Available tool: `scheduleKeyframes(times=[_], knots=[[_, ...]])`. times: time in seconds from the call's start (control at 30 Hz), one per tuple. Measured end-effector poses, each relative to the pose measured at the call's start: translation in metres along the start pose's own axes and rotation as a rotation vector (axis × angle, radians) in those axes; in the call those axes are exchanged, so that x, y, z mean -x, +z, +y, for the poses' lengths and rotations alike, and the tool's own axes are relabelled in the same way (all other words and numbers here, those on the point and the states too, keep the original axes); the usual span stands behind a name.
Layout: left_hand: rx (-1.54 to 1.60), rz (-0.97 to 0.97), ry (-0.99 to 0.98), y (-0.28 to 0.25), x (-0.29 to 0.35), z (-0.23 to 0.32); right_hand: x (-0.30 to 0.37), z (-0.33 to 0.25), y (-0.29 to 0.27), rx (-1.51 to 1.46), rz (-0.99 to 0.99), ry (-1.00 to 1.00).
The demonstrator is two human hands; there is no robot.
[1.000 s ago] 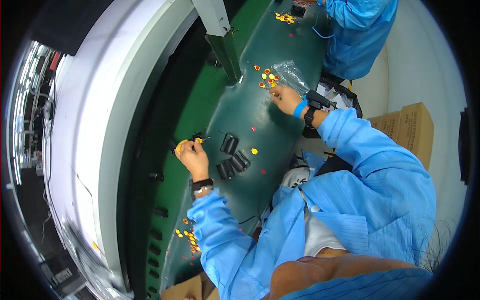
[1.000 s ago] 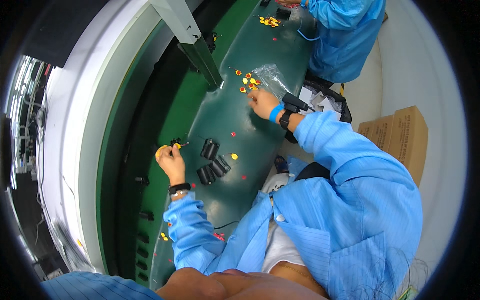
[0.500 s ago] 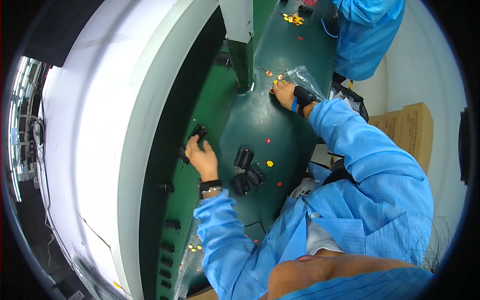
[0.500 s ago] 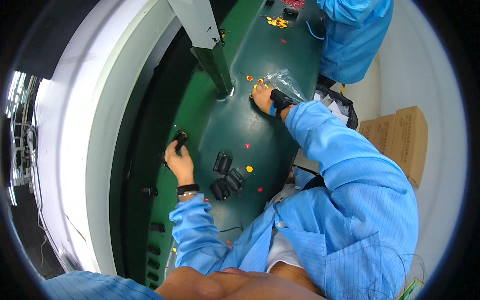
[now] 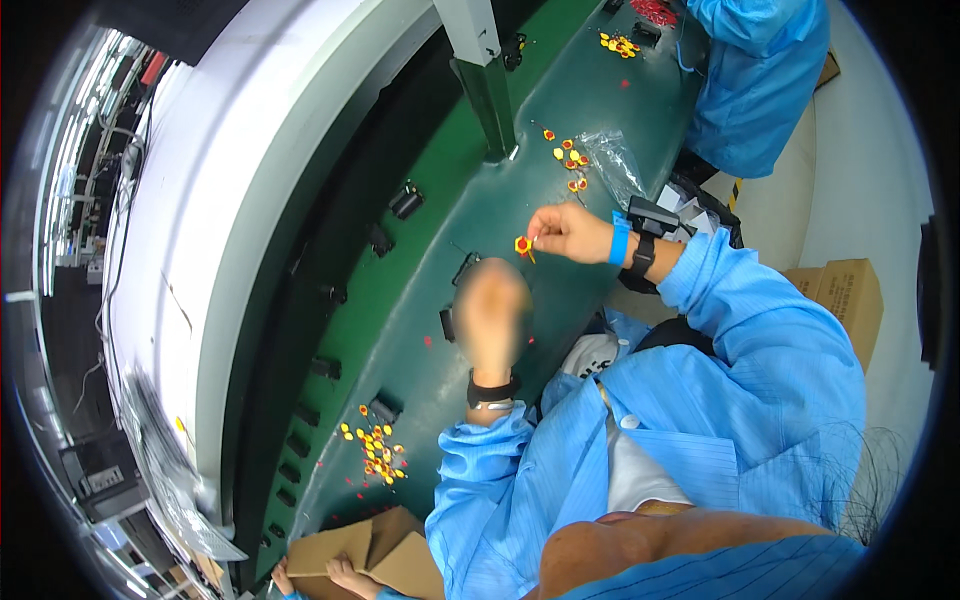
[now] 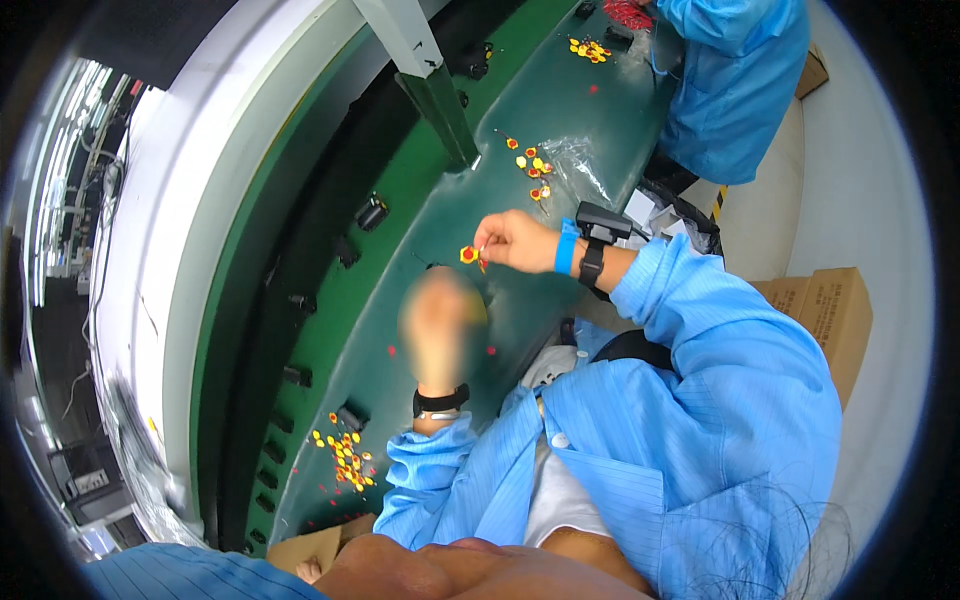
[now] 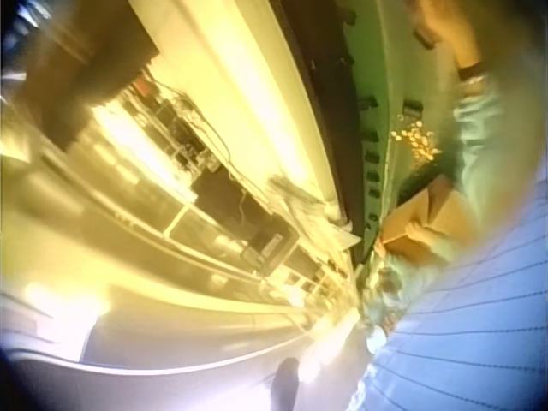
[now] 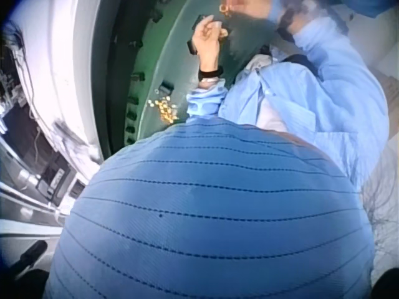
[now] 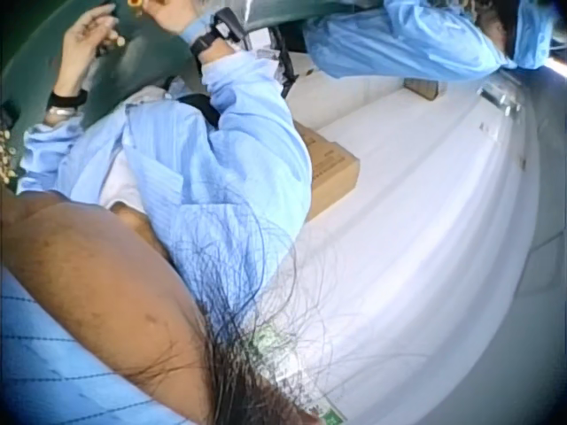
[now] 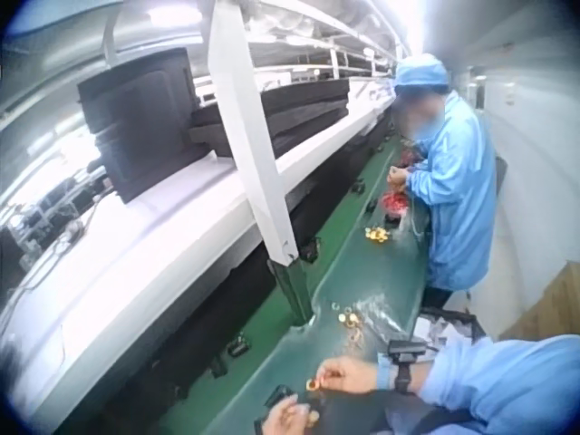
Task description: Peeling yellow adhesive stickers and applying them to black plastic components on an assembly line.
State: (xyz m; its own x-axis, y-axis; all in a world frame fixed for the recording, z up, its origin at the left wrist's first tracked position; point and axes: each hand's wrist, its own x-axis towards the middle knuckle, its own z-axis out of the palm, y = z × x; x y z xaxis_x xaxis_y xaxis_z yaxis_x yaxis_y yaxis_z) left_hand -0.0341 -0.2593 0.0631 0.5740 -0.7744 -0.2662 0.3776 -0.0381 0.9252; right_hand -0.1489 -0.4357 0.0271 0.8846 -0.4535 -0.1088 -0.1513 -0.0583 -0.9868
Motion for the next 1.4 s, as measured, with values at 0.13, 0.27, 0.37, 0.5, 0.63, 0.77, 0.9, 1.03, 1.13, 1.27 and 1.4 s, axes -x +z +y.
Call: scheduleKeyframes(times=[0.13, 0.27, 0.37, 0.5, 0.63, 0.77, 0.9, 1.03, 1.13, 1.27, 1.4], knots=[[-0.039, -0.029, 0.042, 0.014, 0.006, -0.01, 0.028, -0.019, 0.016, -0.04, -0.091, -0.018], [0.027, 0.073, 0.1, 0.014, 0.015, -0.018, 0.047, -0.043, 0.021, 0.15, 0.046, -0.155], [0.195, 0.188, 0.064, 0.012, 0.014, -0.029, 0.057, -0.042, 0.016, 0.345, 0.145, -0.358], [0.299, 0.256, 0.059, 0.014, 0.01, -0.045, 0.056, -0.017, 0.027, 0.364, 0.111, -0.349], [-0.297, 0.274, 0.119, 0.008, 0.007, -0.055, 0.045, -0.006, 0.038, 0.265, 0.156, -0.209], [-0.117, 0.282, 0.143, 0.004, 0.002, -0.061, 0.031, -0.003, 0.044, 0.273, 0.15, -0.055], [0.175, 0.214, 0.017, -0.005, -0.013, -0.062, 0.025, 0.001, 0.046, 0.319, 0.083, -0.125], [0.355, 0.077, -0.141, -0.017, -0.037, -0.068, 0.012, 0.008, 0.039, 0.151, 0.109, -0.076], [0.464, -0.151, -0.224, -0.018, -0.049, -0.067, -0.01, 0.06, 0.027, 0.118, 0.061, -0.188], [0.476, -0.162, -0.282, -0.026, -0.056, -0.069, -0.02, 0.063, 0.025, 0.084, -0.065, 0.152], [0.222, -0.076, -0.163, -0.029, -0.056, -0.059, -0.025, 0.049, 0.013, -0.079, 0.023, 0.356]])
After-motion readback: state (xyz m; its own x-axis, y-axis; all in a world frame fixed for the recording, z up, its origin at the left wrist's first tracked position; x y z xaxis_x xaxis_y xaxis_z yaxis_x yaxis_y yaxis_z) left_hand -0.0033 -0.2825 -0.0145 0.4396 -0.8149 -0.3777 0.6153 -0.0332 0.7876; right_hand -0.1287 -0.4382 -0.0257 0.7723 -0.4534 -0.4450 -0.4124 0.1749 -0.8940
